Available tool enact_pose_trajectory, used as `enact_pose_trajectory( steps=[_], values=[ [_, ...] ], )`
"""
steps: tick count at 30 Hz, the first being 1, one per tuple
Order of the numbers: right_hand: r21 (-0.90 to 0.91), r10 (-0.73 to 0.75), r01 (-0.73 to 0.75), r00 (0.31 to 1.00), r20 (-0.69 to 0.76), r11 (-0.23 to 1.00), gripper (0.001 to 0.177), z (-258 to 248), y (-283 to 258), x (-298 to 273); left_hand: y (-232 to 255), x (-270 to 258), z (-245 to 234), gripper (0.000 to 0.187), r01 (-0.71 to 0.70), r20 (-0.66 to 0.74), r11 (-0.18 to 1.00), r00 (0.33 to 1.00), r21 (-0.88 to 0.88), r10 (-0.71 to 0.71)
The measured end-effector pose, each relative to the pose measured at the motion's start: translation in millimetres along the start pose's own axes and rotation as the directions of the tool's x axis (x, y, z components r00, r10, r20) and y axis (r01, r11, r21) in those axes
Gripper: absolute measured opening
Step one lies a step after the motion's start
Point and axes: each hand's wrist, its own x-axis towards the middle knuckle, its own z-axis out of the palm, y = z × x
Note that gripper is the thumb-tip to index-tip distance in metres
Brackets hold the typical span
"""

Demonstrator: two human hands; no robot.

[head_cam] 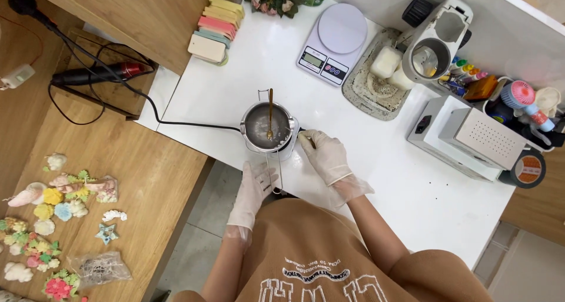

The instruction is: Preparing wax and weighing materials for candle production at a dedicated melting station.

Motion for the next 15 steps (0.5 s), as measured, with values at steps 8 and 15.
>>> enact_pose_trajectory(
  steps=[8,15],
  values=[
    [0.233,0.270,-0.262,0.963,0.001,0.936,0.036,11.4,30.4,41.0,21.7,42.5,-3.3,0.086,-0.094,-0.018,0.996,0.995,0.011,0.094],
    [0.693,0.083,-0.229,0.968,0.237,0.683,0.038,95.6,94.3,110.8,16.3,62.2,-6.9,0.089,-0.111,-0.116,0.994,0.987,0.011,0.111]
  ],
)
